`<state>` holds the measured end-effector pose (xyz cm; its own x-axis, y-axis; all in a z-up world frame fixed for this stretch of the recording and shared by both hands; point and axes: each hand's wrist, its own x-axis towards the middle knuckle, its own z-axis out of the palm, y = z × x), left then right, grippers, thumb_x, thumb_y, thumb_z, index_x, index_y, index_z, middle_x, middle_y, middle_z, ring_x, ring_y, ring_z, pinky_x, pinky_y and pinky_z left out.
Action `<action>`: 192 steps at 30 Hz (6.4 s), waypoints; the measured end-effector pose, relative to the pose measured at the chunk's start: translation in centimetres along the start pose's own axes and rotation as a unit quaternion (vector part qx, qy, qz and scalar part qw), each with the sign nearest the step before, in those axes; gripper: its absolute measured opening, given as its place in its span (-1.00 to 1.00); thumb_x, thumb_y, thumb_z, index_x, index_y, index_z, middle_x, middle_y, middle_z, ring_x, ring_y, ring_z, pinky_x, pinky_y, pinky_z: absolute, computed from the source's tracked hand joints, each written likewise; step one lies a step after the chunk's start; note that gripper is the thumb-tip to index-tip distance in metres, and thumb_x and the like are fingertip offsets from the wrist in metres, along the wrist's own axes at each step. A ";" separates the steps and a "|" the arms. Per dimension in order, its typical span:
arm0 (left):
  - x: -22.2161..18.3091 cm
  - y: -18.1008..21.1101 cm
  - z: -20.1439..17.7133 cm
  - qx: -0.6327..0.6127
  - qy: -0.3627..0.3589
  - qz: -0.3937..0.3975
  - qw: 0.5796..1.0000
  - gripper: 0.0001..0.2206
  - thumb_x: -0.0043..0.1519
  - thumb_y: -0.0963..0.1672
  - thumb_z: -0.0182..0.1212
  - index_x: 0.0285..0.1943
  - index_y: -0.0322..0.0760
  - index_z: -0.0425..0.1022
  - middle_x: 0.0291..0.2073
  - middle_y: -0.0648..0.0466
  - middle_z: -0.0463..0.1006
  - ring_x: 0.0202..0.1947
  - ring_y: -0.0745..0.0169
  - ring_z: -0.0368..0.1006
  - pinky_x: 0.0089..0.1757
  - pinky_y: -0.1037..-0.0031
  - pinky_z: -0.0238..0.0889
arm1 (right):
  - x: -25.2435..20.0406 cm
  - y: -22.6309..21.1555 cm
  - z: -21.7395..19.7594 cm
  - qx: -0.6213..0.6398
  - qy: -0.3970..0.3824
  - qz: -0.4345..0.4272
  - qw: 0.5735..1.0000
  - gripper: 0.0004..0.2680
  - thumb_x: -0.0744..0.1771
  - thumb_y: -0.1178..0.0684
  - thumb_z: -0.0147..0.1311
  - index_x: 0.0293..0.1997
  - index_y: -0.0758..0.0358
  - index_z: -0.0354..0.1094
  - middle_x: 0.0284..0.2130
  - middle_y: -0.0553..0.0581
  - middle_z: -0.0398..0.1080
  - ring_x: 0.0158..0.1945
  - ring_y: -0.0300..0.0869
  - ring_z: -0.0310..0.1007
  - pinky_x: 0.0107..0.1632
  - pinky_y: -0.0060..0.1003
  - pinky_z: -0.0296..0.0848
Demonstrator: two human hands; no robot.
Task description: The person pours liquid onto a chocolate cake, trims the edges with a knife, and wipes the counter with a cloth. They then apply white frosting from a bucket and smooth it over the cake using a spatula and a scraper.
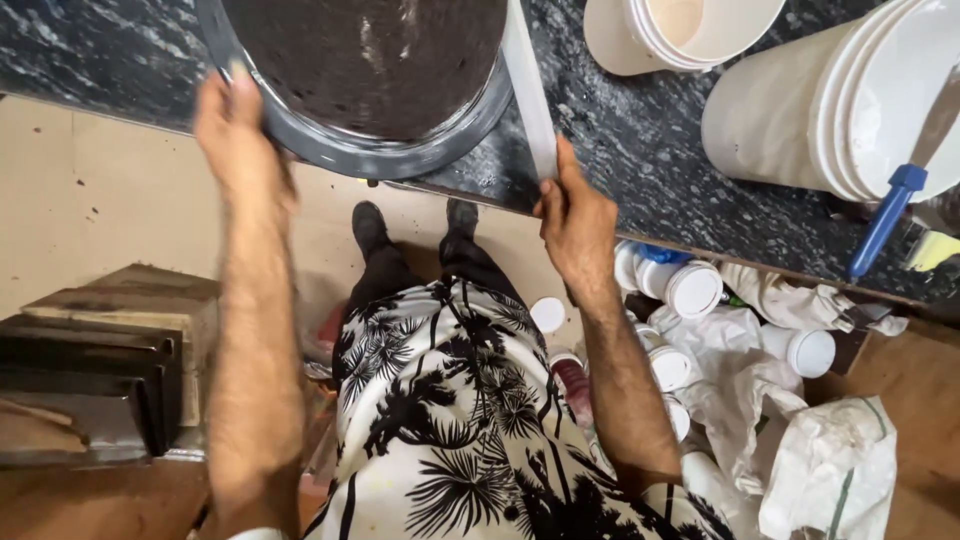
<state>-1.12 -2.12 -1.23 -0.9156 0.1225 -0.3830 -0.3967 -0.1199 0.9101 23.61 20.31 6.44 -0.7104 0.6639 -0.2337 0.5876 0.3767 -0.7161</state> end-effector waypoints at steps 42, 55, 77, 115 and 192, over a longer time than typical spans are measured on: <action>-4.0 3.2 1.0 -0.098 0.008 0.026 0.995 -0.32 0.23 -0.19 0.18 0.57 -0.23 0.00 0.42 -0.12 0.24 0.21 0.09 0.32 0.12 0.26 0.22 | -3.7 -3.5 -1.2 -0.226 -0.019 -0.183 0.957 -0.61 0.35 0.15 0.16 0.36 -0.06 0.33 -0.38 0.19 0.29 -0.36 -0.04 0.34 -0.35 -0.13 0.36; -3.2 7.4 16.4 0.595 -0.108 0.487 0.630 -0.65 0.47 -0.03 0.14 0.38 -0.20 0.47 0.32 -0.13 0.36 0.37 -0.39 0.14 0.26 -0.51 -0.41 | -1.1 1.4 2.6 0.030 0.106 -0.122 0.986 -0.67 0.45 0.19 0.04 0.44 0.18 0.25 -0.15 0.20 0.46 -0.15 -0.14 0.45 -0.04 -0.22 0.46; -2.3 6.9 15.7 0.609 -0.180 0.461 0.620 -0.66 0.48 -0.08 0.13 0.39 -0.27 0.42 0.30 -0.18 0.32 0.35 -0.42 0.08 0.25 -0.43 -0.29 | -1.9 -0.4 5.7 0.085 0.064 -0.075 0.992 -0.66 0.44 0.19 0.03 0.44 0.19 0.22 -0.20 0.11 0.23 -0.20 -0.20 0.28 -0.14 -0.33 0.37; -2.4 9.4 15.1 0.638 -0.243 0.401 0.611 -0.52 0.53 -0.06 0.12 0.56 -0.42 0.25 0.53 -0.21 0.11 0.53 -0.39 -0.15 0.37 -0.32 -0.39 | 2.8 -1.7 4.4 0.135 0.049 -0.125 0.982 -0.67 0.45 0.17 0.06 0.44 0.21 0.23 -0.23 0.07 0.23 -0.17 -0.21 0.27 -0.07 -0.32 0.38; -1.4 10.8 13.1 0.584 -0.306 0.428 0.619 -0.53 0.55 -0.03 0.18 0.57 -0.36 0.34 0.50 -0.17 0.23 0.49 -0.36 0.04 0.40 -0.26 -0.25 | 3.3 -1.2 3.4 0.137 0.036 -0.132 0.981 -0.66 0.42 0.22 0.11 0.40 0.22 0.28 -0.28 0.08 0.22 -0.22 -0.22 0.24 -0.12 -0.34 0.35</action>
<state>-3.29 9.30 11.18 -0.4198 0.8991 0.1243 0.8605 0.3507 0.3694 19.24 19.85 4.33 -0.7890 0.6140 0.0237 0.2537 0.3605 -0.8976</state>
